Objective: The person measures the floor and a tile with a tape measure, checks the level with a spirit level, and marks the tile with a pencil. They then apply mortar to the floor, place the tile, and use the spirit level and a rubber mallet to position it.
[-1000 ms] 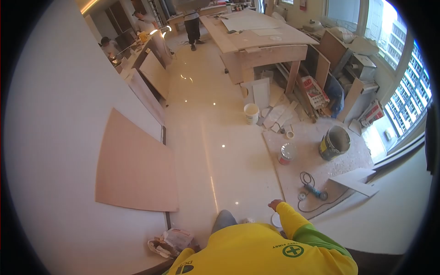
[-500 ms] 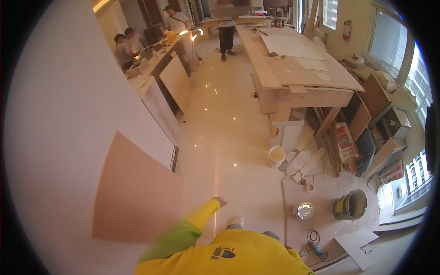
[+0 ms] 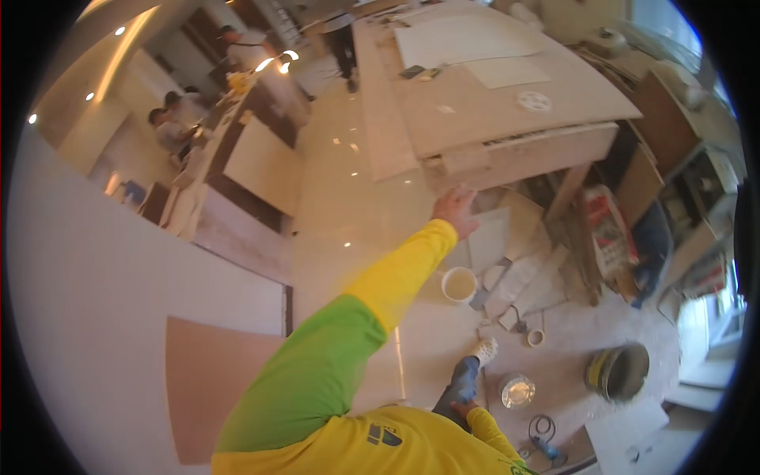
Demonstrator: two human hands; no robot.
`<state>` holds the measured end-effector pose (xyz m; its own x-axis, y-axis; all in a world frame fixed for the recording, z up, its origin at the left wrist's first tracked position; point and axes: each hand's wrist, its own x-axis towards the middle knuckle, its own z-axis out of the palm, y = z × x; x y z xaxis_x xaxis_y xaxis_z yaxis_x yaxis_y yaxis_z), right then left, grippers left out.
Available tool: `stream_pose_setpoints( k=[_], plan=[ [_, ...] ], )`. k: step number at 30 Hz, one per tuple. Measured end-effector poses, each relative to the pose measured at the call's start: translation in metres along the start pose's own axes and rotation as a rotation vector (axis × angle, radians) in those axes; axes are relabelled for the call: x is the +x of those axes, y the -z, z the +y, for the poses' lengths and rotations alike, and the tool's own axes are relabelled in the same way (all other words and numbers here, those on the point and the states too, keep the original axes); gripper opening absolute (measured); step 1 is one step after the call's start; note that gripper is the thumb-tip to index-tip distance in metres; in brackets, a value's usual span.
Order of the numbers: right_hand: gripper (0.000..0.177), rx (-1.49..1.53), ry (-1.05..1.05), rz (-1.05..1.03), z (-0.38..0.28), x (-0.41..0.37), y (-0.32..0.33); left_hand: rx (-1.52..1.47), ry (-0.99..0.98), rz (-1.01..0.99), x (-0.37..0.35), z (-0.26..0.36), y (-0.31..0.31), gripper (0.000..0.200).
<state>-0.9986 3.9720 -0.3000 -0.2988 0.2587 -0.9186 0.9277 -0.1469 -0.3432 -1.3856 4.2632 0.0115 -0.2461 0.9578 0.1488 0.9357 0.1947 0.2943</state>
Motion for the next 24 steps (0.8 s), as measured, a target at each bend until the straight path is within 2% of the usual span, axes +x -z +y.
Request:
stream_pose_setpoints(
  k=[3, 4, 7, 8, 9, 10, 12, 13, 14, 15, 16, 17, 18, 19, 20, 22, 24],
  plan=[
    [0.108, -0.104, -0.01, -0.165, -0.011, 0.03, 0.052, 0.106, 0.088, -0.07, 0.085, 0.003, 0.004, 0.088],
    [0.101, -0.116, 0.005, -0.171, -0.002, 0.054, 0.059, 0.134, 0.109, -0.079, 0.108, -0.001, 0.005, 0.088],
    [0.085, -0.144, -0.005, -0.251, 0.062, 0.184, 0.044, 0.283, 0.06, -0.003, 0.167, -0.017, -0.023, 0.091],
    [0.077, -0.171, 0.102, -0.232, 0.057, 0.186, 0.066, 0.314, 0.005, -0.002, 0.183, -0.024, -0.034, 0.092],
    [0.074, -0.375, 0.076, -0.084, 0.089, 0.24, 0.055, 0.277, -0.01, -0.064, 0.195, -0.03, -0.04, 0.096],
    [0.074, -0.305, 0.062, -0.128, 0.075, 0.241, 0.075, 0.338, -0.014, -0.054, 0.21, -0.043, -0.058, 0.097],
    [0.073, -0.131, -0.001, -0.116, 0.052, 0.258, 0.12, 0.179, 0.003, -0.047, 0.229, -0.071, -0.087, 0.092],
    [0.074, -0.041, -0.046, -0.097, 0.047, 0.269, 0.142, 0.177, -0.077, -0.036, 0.237, -0.086, -0.1, 0.088],
    [0.074, 0.053, -0.094, -0.063, 0.042, 0.285, 0.166, 0.241, -0.075, -0.06, 0.244, -0.091, -0.105, 0.089],
    [0.074, 0.156, -0.139, -0.032, 0.044, 0.295, 0.184, 0.13, -0.14, 0.013, 0.247, -0.121, -0.117, 0.09],
    [0.075, 0.253, -0.178, -0.006, 0.053, 0.304, 0.198, -0.076, -0.182, -0.079, 0.248, -0.132, -0.113, 0.089],
    [0.076, 0.341, -0.214, 0.029, 0.058, 0.32, 0.213, -0.181, -0.109, -0.052, 0.236, -0.132, -0.111, 0.083],
    [0.072, 0.439, -0.248, 0.068, 0.063, 0.34, 0.231, -0.147, 0.018, -0.061, 0.236, -0.128, -0.106, 0.078],
    [0.068, 0.531, -0.273, 0.104, 0.067, 0.359, 0.244, 0.006, -0.037, -0.116, 0.239, -0.105, -0.102, 0.074],
    [0.067, 0.564, -0.305, 0.165, 0.072, 0.383, 0.251, 0.161, 0.014, -0.035, 0.25, -0.141, -0.101, 0.068],
    [0.068, 0.589, -0.408, 0.242, 0.082, 0.415, 0.276, 0.255, 0.15, -0.074, 0.26, -0.162, -0.09, 0.063],
    [0.072, 0.643, -0.461, 0.346, 0.094, 0.459, 0.272, -0.221, 0.016, -0.158, 0.229, -0.101, -0.105, 0.07]
  ],
)
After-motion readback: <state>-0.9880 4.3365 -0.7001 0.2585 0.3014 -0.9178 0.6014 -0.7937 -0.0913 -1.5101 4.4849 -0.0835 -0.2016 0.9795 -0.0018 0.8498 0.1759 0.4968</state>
